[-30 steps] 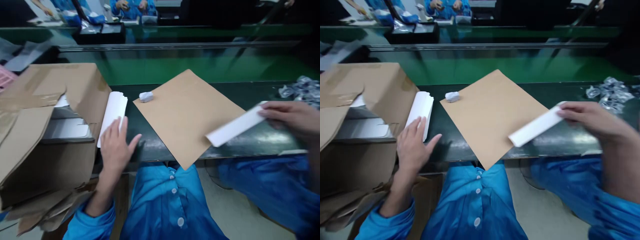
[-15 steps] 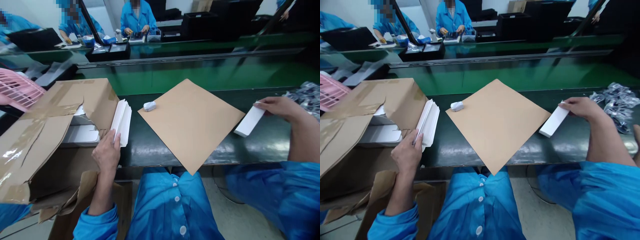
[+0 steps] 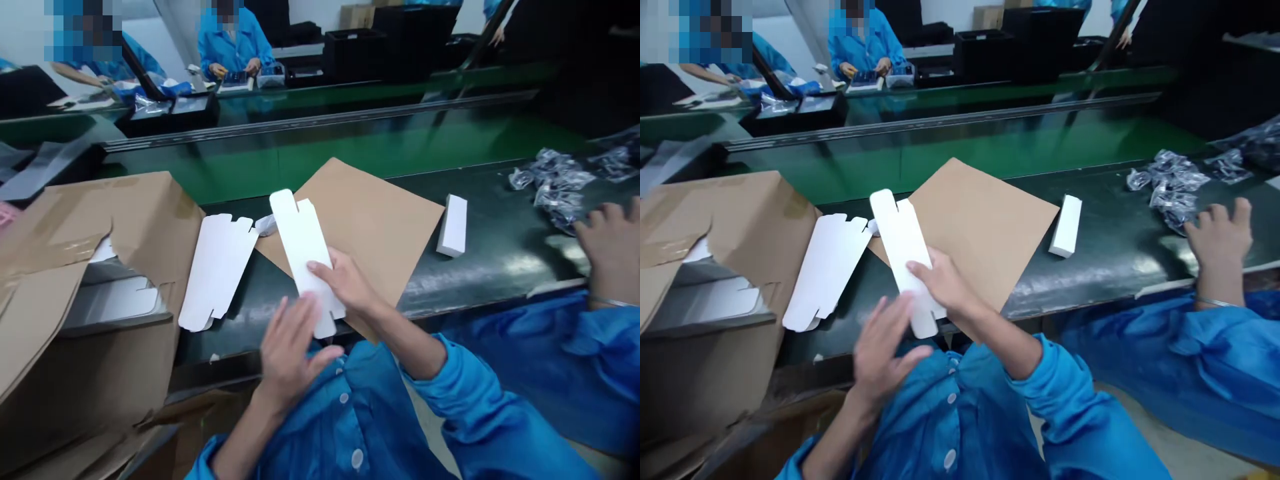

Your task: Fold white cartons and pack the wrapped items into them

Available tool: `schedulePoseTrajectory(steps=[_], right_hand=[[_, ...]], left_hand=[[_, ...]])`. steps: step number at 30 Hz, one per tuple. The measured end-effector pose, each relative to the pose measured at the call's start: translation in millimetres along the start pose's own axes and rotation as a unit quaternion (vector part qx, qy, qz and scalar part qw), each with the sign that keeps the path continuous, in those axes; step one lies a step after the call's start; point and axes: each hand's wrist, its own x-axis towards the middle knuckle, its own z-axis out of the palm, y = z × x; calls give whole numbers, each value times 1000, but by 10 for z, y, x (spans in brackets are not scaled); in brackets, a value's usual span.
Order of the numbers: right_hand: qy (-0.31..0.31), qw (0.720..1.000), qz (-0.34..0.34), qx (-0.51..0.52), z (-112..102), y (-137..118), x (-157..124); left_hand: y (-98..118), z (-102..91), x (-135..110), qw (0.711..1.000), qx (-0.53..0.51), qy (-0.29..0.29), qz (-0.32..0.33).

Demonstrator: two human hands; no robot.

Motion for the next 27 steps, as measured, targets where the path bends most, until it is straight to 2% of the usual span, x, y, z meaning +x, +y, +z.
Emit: schedulePoseTrajectory(steps=[1, 2, 3, 4, 5, 6, 7, 9, 10, 12, 13, 14, 16, 19, 22, 25, 26, 27], right_hand=[[-75, 997, 8, -16, -97, -37, 0], [-176, 983, 11, -49, -219, -96, -13], [-280, 955, 9, -94, -335, -169, -39], [-355, 923, 4, -150, -422, -244, -75], [-379, 898, -8, -221, -466, -312, -122], [-355, 883, -30, -304, -465, -364, -179], [-296, 869, -59, -391, -429, -395, -244], [-159, 819, -133, -535, -310, -394, -380], [-124, 787, -173, -579, -258, -368, -441], [-126, 739, -248, -614, -213, -302, -527], [-135, 724, -278, -617, -220, -275, -553], [-140, 712, -303, -617, -240, -256, -569], [-138, 695, -335, -621, -286, -245, -588], [-119, 684, -344, -632, -300, -265, -612], [-99, 675, -333, -651, -272, -273, -644], [-77, 672, -326, -660, -291, -236, -637], [-59, 680, -324, -655, -305, -212, -620], [-25, 692, -318, -648, -316, -183, -597]], left_hand=[[-19, -118, -1, 996, -32, 30, -75], [-73, -245, 15, 982, -55, 60, -168], [-150, -363, 45, 961, -91, 77, -250], [-237, -456, 85, 941, -126, 12, -313], [-321, -514, 125, 919, -149, -42, -363], [-394, -537, 160, 896, -170, -87, -401], [-451, -530, 185, 874, -191, -110, -432], [-513, -470, 205, 831, -264, -89, -481], [-526, -441, 203, 805, -318, -90, -492], [-539, -419, 192, 752, -415, -155, -487], [-542, -427, 191, 734, -440, -201, -476], [-544, -443, 196, 728, -446, -239, -462], [-534, -471, 227, 751, -421, -264, -436], [-496, -456, 301, 811, -353, -226, -409], [-500, -400, 359, 849, -291, -188, -398], [-538, -364, 371, 870, -261, -166, -384], [-530, -350, 361, 873, -272, -138, -380], [-498, -327, 346, 876, -291, -86, -376]])
